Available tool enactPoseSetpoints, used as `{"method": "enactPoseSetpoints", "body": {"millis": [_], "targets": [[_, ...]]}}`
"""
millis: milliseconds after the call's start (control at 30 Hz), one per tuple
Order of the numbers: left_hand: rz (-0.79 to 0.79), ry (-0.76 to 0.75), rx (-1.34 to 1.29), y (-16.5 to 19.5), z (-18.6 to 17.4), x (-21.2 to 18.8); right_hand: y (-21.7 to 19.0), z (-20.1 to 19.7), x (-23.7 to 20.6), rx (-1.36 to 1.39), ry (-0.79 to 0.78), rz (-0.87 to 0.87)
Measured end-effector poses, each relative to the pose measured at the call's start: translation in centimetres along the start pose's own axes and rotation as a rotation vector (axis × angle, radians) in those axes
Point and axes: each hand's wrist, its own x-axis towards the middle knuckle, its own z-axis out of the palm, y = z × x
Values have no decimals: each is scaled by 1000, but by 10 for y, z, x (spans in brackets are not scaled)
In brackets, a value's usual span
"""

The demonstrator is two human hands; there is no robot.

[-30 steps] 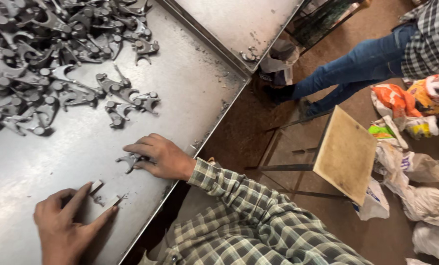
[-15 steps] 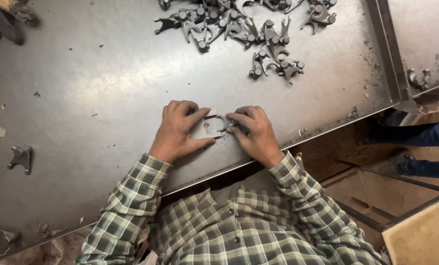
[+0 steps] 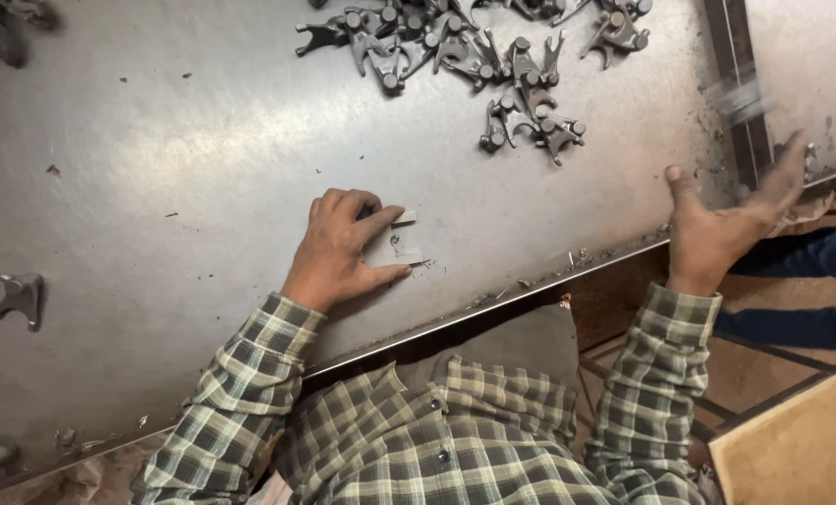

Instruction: The person repeatedly picks small metal parts from a pile on a metal table and rubs each one against a small abrasive block to smooth edges. The person places the finished parts back on the table. The task continues throughout the clip.

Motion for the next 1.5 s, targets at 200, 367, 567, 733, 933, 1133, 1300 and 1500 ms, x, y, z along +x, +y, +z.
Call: {"method": "enactPoseSetpoints", "body": {"millis": [200,367,567,733,933,1133,1300,1500], "targets": [[4,0,22,2,0,1,-29,92,-29,-130,-423,-56],[10,11,19,3,-2,1,-53,134,-38,-293,-371,-265],[37,29,7,-2,-2,0,-63,96,-70,140,-591,-58],[35,24,-2,-3,-3,-2,-63,93,-77,103,-612,-92],[48,35,-10,-2,-3,-2,-74,106,-88,115,-650,-272],[47,21,8,-3,-1,-1,-77,105,-85,144,-690,-246],[35,30,-3,-2,2,0,-35,34,-38,115,-803,-261],[19,22,13,-4,1,-3,16,14,3,-30,-321,68]]}}
